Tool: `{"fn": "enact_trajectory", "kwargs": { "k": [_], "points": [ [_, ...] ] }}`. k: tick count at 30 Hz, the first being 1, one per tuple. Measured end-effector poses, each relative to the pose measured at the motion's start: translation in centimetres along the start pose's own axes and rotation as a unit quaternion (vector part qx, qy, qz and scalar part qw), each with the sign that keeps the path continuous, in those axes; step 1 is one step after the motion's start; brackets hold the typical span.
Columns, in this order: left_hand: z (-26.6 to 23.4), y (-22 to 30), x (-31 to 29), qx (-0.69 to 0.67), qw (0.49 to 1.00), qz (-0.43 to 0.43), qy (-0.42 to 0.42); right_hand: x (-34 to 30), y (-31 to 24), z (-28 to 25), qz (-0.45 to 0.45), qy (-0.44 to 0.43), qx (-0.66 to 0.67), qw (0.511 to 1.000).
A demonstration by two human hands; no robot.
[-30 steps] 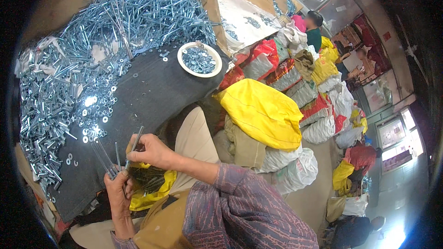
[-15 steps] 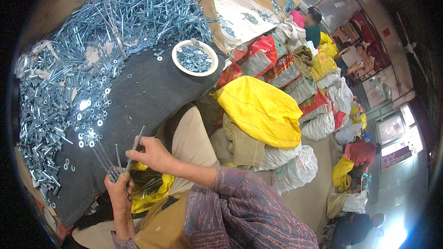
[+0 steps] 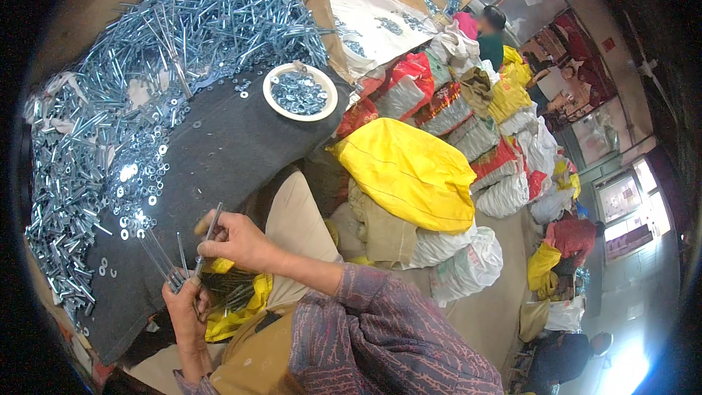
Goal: The person is manually putting washers and nuts onto long metal bolts in an assembly setting.
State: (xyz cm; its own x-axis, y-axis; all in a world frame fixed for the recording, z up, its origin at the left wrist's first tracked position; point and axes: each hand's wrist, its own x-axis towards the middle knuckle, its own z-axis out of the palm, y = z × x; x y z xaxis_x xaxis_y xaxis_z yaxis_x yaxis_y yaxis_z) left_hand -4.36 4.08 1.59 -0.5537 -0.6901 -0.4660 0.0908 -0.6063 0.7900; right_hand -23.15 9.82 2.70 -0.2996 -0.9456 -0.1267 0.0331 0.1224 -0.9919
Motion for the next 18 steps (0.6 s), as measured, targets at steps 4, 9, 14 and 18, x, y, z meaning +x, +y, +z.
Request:
{"fn": "enact_trajectory", "kwargs": {
  "k": [4,9,14,18],
  "points": [
    [0.7,0.2,0.1,-0.021,1.0,-0.006,-0.01,-0.2,-0.9,-0.9,-0.017,0.002,0.132,0.991],
    [1.1,0.5,0.7,-0.023,1.0,0.002,-0.002,-0.4,-0.8,-2.4,-0.071,0.022,0.026,0.997],
    [2.9,0.0,0.8,-0.005,1.0,-0.02,-0.02,-0.3,-0.6,-4.2,-0.016,-0.014,0.081,0.996],
    [3.3,0.7,1.6,-0.031,0.999,0.002,-0.016,-0.2,-0.7,-4.4,-0.091,0.029,0.112,0.989]
  ]
}}
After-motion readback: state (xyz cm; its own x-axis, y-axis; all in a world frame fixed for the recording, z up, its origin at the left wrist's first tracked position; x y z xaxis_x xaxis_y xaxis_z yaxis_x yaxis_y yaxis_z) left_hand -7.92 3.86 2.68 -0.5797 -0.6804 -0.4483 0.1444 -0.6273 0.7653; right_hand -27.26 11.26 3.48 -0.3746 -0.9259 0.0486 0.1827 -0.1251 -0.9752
